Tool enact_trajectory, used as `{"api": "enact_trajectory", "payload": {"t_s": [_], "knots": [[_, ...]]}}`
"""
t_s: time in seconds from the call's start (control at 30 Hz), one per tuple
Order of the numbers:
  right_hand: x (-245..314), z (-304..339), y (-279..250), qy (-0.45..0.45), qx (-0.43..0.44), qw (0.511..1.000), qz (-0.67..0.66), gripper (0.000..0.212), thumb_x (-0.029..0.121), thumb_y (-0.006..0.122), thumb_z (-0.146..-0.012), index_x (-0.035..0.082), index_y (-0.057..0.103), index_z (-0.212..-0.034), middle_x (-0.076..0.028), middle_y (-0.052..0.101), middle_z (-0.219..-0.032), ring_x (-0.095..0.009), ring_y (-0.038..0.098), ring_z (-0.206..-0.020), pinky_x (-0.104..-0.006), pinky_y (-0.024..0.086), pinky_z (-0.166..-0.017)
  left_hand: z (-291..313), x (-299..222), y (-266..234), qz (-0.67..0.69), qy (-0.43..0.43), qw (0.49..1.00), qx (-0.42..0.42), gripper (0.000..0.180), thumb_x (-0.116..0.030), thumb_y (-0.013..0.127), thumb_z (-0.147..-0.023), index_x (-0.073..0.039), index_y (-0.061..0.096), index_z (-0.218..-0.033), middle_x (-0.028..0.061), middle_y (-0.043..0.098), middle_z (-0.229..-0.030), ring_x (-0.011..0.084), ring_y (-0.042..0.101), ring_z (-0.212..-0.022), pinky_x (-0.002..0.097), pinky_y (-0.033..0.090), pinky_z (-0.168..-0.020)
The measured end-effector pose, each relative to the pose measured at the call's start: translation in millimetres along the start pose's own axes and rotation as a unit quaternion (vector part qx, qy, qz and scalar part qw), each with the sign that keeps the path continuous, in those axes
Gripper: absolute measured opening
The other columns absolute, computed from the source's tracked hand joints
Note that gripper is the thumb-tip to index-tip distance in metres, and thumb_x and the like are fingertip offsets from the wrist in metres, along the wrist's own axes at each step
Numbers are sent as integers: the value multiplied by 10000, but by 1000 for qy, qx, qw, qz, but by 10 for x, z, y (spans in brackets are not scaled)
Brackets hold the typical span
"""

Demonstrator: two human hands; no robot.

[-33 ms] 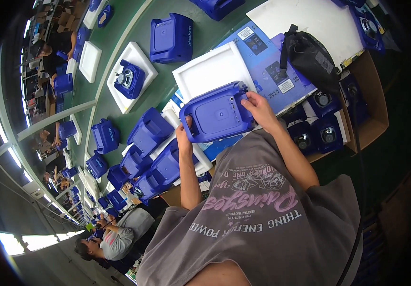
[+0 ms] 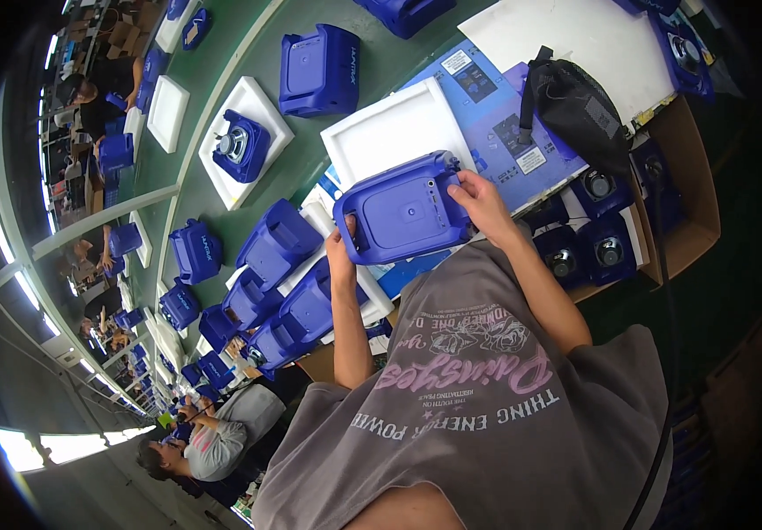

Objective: The person assembles speakers into plastic housings by hand on an industrial assembly line.

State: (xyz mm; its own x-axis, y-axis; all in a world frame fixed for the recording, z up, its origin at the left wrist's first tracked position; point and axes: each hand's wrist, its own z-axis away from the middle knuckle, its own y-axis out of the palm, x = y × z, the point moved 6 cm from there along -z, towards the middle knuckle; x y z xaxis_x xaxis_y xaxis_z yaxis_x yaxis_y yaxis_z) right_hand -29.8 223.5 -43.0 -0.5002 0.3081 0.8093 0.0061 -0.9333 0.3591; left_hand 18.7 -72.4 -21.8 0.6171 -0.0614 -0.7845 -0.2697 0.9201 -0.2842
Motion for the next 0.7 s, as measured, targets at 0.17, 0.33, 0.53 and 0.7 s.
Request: {"api": "enact_trajectory", "payload": {"t_s": [0.17,0.33,0.53,0.7], "knots": [[78,-11,67,-42,7,996,83,139,122,597,-953,13,598,-1038,12,601,-792,-50,508,-715,-216,404,-642,-130,41,-78,-13,5,1000,14,464,-409,652,-936,32,691,-1076,1,638,-873,78,527,-772,237,433,-696],[89,-41,49,-65,10,987,145,146,134,598,-952,16,595,-1037,15,571,-745,-55,467,-672,-233,380,-609,-61,39,-50,-14,3,1000,9,428,-400,643,-946,9,698,-1059,-12,632,-858,73,520,-770,237,427,-688],[96,-29,50,-53,17,994,91,143,134,581,-963,20,598,-1047,14,602,-791,-51,508,-715,-221,407,-653,42,-35,25,15,34,999,-2,433,-395,647,-949,3,677,-1114,1,644,-886,70,529,-771,234,435,-690],[20,-42,-5,-30,40,997,59,199,130,566,-976,0,580,-1126,-14,648,-957,-63,573,-876,-213,451,-791,63,-133,37,19,4,1000,-5,418,-371,659,-944,3,670,-1131,13,656,-944,80,553,-825,233,444,-732]]}}
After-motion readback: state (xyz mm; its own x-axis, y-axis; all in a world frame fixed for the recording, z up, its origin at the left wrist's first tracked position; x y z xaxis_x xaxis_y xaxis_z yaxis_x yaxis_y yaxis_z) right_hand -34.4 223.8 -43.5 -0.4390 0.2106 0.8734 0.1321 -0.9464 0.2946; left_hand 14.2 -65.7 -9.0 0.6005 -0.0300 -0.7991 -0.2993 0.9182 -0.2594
